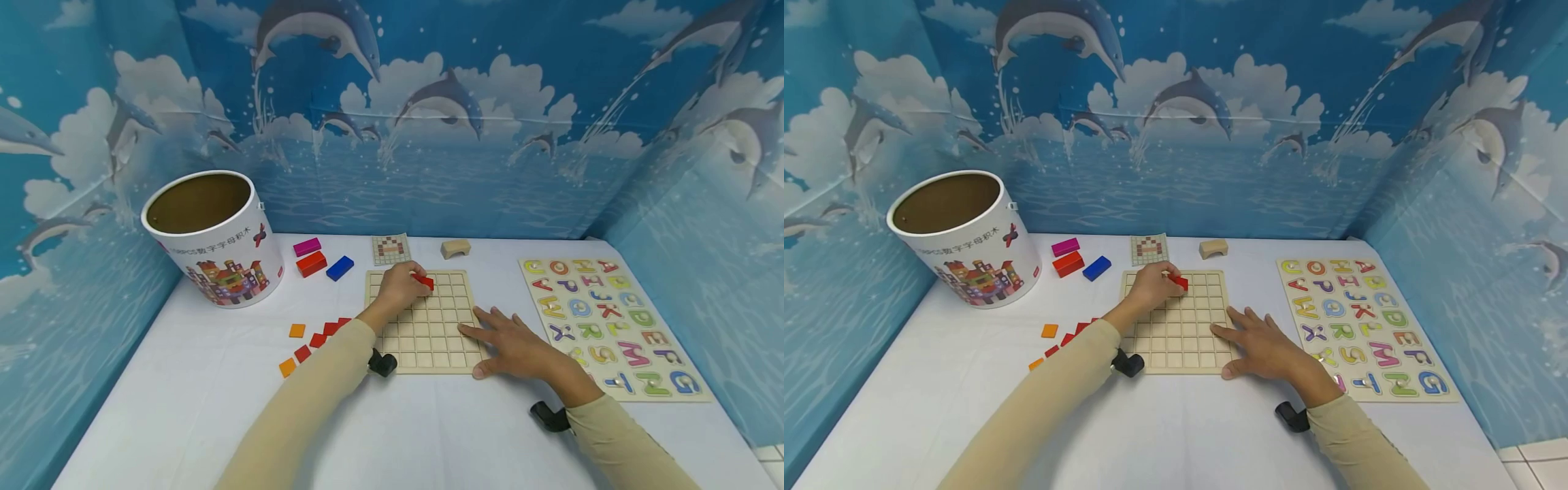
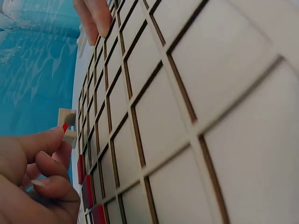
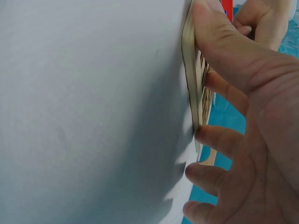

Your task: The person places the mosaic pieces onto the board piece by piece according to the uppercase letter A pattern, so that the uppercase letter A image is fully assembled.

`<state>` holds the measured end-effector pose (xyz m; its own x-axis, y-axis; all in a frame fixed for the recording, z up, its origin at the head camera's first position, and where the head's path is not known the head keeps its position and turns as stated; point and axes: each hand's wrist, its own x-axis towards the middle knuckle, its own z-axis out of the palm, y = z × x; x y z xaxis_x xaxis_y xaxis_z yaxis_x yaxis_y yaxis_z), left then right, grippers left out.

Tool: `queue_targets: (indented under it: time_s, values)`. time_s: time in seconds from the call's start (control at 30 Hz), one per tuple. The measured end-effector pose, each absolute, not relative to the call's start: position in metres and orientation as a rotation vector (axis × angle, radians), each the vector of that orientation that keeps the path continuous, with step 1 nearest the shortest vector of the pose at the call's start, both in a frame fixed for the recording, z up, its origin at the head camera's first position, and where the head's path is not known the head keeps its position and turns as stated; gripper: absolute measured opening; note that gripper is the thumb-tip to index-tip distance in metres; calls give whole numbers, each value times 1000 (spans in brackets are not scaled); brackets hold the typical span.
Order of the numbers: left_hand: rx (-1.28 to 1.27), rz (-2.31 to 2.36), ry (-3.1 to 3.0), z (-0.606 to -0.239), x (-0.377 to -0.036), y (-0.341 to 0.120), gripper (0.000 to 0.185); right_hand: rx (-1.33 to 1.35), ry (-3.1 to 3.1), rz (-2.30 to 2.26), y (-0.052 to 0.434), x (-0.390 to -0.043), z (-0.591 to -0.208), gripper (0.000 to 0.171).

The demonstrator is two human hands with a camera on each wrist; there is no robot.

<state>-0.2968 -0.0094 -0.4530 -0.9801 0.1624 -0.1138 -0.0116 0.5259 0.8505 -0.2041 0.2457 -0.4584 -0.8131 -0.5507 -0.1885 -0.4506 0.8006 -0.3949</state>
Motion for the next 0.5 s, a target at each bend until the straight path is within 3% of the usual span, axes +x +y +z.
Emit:
queue_targets:
  time_s: [0.5]
  values:
    - [200, 1098, 2794, -461, -297, 13, 16, -761, 2701, -484, 247, -203, -459, 88]
